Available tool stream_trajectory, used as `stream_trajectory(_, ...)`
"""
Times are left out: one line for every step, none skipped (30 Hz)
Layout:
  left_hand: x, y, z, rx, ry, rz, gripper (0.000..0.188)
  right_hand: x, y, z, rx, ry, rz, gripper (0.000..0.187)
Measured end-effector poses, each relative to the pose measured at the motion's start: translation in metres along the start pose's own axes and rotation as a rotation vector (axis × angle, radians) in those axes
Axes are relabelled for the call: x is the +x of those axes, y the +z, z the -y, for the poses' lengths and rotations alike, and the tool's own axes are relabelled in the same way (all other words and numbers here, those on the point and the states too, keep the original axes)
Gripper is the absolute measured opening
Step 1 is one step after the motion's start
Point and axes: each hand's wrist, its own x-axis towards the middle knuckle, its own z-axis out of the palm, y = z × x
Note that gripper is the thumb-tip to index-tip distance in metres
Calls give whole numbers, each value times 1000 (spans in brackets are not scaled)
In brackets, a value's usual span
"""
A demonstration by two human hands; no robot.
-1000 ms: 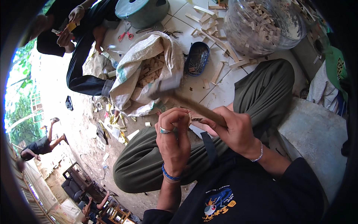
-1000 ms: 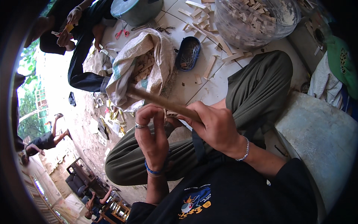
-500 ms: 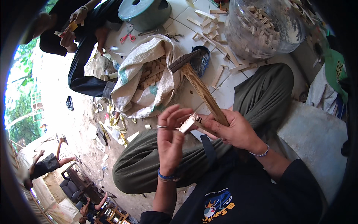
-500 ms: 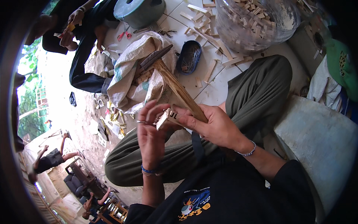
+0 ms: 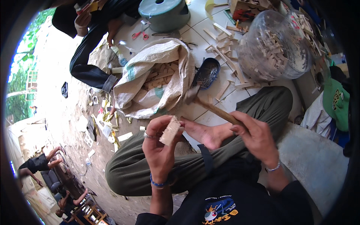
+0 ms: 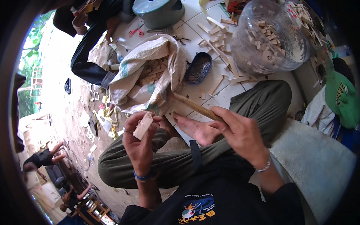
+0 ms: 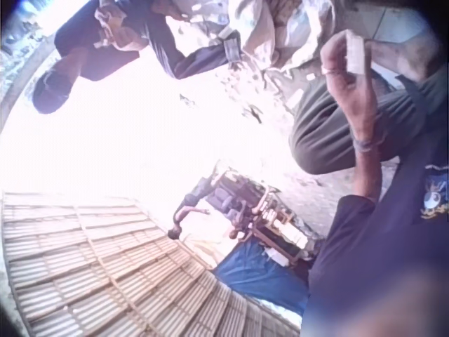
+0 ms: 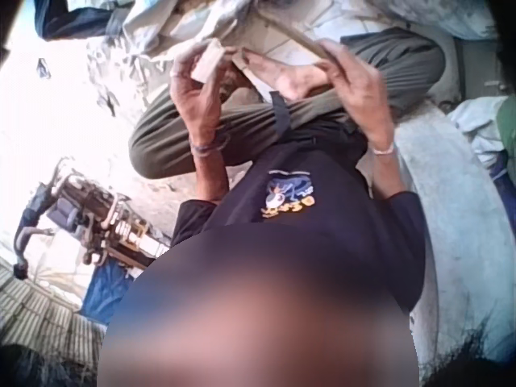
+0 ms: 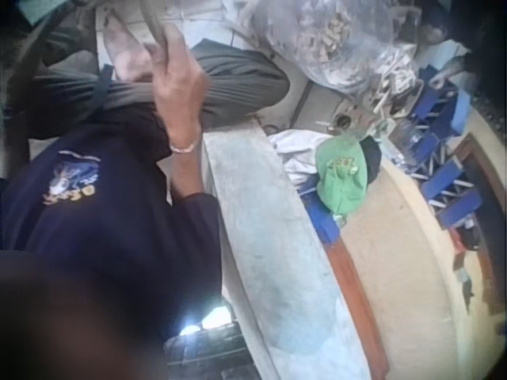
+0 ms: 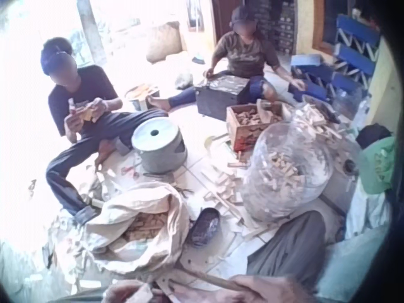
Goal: The person sits on the floor and assembles small wooden pieces by hand. They pick up pieces from a sack, align them, and use a hammer to tap them together. The person occasionally places finished pieces into a nearby container.
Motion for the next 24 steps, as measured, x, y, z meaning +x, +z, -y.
stream_trajectory(-1, -6, -6, 114, 56, -37, 35, 3, -9, 2, -151, -28, 85, 33)
stream_trajectory(0, -17, -13, 405, 214, -24, 41, 4, -23, 7, -295, -91, 147, 34)
stream_trajectory(-3, -24, -20, 458, 238, -26, 42, 6, -31, 12, -435, -158, 207, 36)
stream_trajectory(-4, -30, -26, 511, 268, -28, 43, 10, -34, 18, -481, -185, 212, 37)
stream_trajectory(-6, -36, -31, 571, 287, -9, 42, 11, -37, 25, -527, -208, 223, 37)
stream_trajectory(-7, -41, -35, 628, 303, 11, 41, 13, -38, 32, -577, -215, 247, 37)
stream_trajectory(-8, -45, -38, 690, 300, 24, 41, 14, -37, 39, -585, -213, 243, 38)
stream_trajectory(-9, -47, -39, 719, 325, 46, 40, 16, -37, 46, -595, -222, 265, 39)
stream_trajectory(-9, -49, -39, 754, 333, 60, 40, 18, -39, 52, -606, -219, 291, 40)
stream_trajectory(-9, -49, -39, 792, 340, 75, 40, 20, -40, 58, -618, -204, 319, 41)
stream_trajectory(-9, -49, -37, 767, 321, 57, 40, 21, -41, 62, -639, -217, 324, 41)
stream_trajectory(-9, -49, -36, 768, 330, 45, 40, 22, -41, 66, -656, -217, 332, 41)
stream_trajectory(-10, -49, -36, 769, 338, 35, 41, 22, -42, 70, -674, -210, 343, 42)
stream_trajectory(-10, -49, -35, 776, 337, 21, 41, 21, -42, 73, -681, -210, 349, 42)
stream_trajectory(-11, -49, -34, 783, 336, 39, 40, 21, -42, 74, -687, -209, 361, 42)
stream_trajectory(-11, -50, -33, 798, 330, 51, 39, 21, -42, 75, -701, -201, 383, 43)
stream_trajectory(-10, -50, -33, 821, 317, 61, 38, 21, -42, 76, -684, -213, 372, 43)
stream_trajectory(-10, -50, -33, 814, 313, 74, 37, 20, -43, 76, -674, -212, 374, 43)
stream_trajectory(-10, -50, -33, 812, 305, 84, 37, 20, -43, 77, -666, -210, 375, 43)
stream_trajectory(-9, -49, -33, 816, 295, 95, 36, 20, -45, 77, -672, -211, 378, 43)
stream_trajectory(-9, -49, -33, 824, 303, 104, 36, 19, -46, 77, -677, -210, 381, 43)
stream_trajectory(-9, -49, -34, 838, 305, 116, 35, 19, -47, 77, -680, -207, 386, 43)
stream_trajectory(-8, -48, -34, 858, 301, 125, 35, 18, -48, 76, -665, -203, 390, 43)
stream_trajectory(-8, -48, -34, 853, 305, 141, 34, 17, -48, 75, -651, -200, 394, 43)
